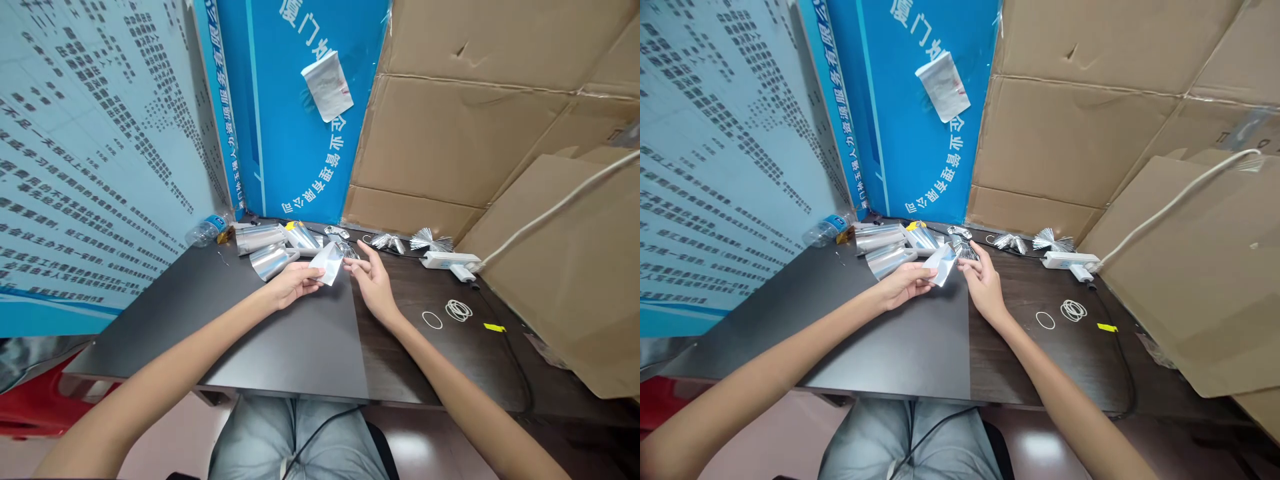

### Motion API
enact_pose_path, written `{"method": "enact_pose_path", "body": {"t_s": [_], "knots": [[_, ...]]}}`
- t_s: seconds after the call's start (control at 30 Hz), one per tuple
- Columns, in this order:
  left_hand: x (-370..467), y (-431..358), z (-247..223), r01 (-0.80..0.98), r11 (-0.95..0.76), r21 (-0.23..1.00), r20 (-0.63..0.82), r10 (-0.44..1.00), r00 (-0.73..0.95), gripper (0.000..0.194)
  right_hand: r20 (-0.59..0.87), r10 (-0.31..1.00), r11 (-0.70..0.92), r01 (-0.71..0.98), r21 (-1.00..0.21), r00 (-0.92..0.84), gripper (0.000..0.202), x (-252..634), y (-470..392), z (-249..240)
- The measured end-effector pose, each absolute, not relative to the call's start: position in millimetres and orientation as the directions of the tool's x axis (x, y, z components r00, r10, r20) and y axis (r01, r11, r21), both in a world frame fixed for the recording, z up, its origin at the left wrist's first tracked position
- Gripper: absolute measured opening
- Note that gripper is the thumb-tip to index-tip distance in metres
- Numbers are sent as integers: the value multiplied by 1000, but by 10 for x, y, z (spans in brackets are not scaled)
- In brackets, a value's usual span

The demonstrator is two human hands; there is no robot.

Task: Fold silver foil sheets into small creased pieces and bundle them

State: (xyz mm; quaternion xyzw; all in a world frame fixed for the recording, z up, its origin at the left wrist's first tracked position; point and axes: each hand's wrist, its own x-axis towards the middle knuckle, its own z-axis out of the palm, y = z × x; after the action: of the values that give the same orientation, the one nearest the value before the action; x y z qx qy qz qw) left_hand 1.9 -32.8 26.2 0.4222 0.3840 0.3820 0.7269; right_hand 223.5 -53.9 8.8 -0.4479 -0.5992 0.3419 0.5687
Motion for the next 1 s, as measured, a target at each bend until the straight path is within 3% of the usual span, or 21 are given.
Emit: {"method": "enact_pose_path", "body": {"t_s": [0.1, 0.2, 0.27, 0.33, 0.43, 0.5, 0.6, 0.67, 0.73, 0.87, 1.0], "knots": [[-2, -286, 286, -266, 412, 871, -289, 869, 401, 19, 563, 797, 597, 422, -682, -217, 53, 2319, -588, 68], [-5, -265, 268, -240, 439, 866, -301, 841, 451, 22, 586, 728, 680, 478, -556, -354, 39, 2302, -628, 56], [-26, -257, 263, -190, 414, 890, -290, 837, 464, 24, 575, 733, 679, 449, -582, -363, 40, 2283, -627, 47], [-73, -248, 277, -77, 330, 941, -256, 841, 476, 28, 547, 784, 620, 373, -690, -293, 45, 2295, -591, 32], [-168, -246, 325, 235, 66, 970, -183, 830, 526, 46, 455, 879, 477, 260, -839, -143, 44, 2389, -480, 11], [-218, -261, 352, 436, -178, 882, -90, 845, 527, 58, 406, 905, 426, 314, -849, -130, 43, 2484, -405, 12], [-248, -294, 353, 561, -430, 707, 55, 824, 564, 56, 391, 876, 481, 450, -752, -282, 53, 2619, -359, 54], [-248, -305, 325, 560, -504, 657, 74, 783, 618, 52, 384, 810, 576, 480, -662, -443, 57, 2674, -375, 99], [-248, -303, 287, 542, -567, 621, 108, 747, 656, 51, 378, 746, 652, 487, -581, -548, 47, 2691, -410, 137], [-228, -316, 234, 508, -725, 465, 280, 665, 692, 52, 382, 698, 710, 513, -483, -606, 18, 2646, -475, 129], [-98, -425, 214, 447, -852, 274, 320, 519, 793, 46, 390, 679, 726, 488, -485, -623, 22, 2588, -522, 46]]}}
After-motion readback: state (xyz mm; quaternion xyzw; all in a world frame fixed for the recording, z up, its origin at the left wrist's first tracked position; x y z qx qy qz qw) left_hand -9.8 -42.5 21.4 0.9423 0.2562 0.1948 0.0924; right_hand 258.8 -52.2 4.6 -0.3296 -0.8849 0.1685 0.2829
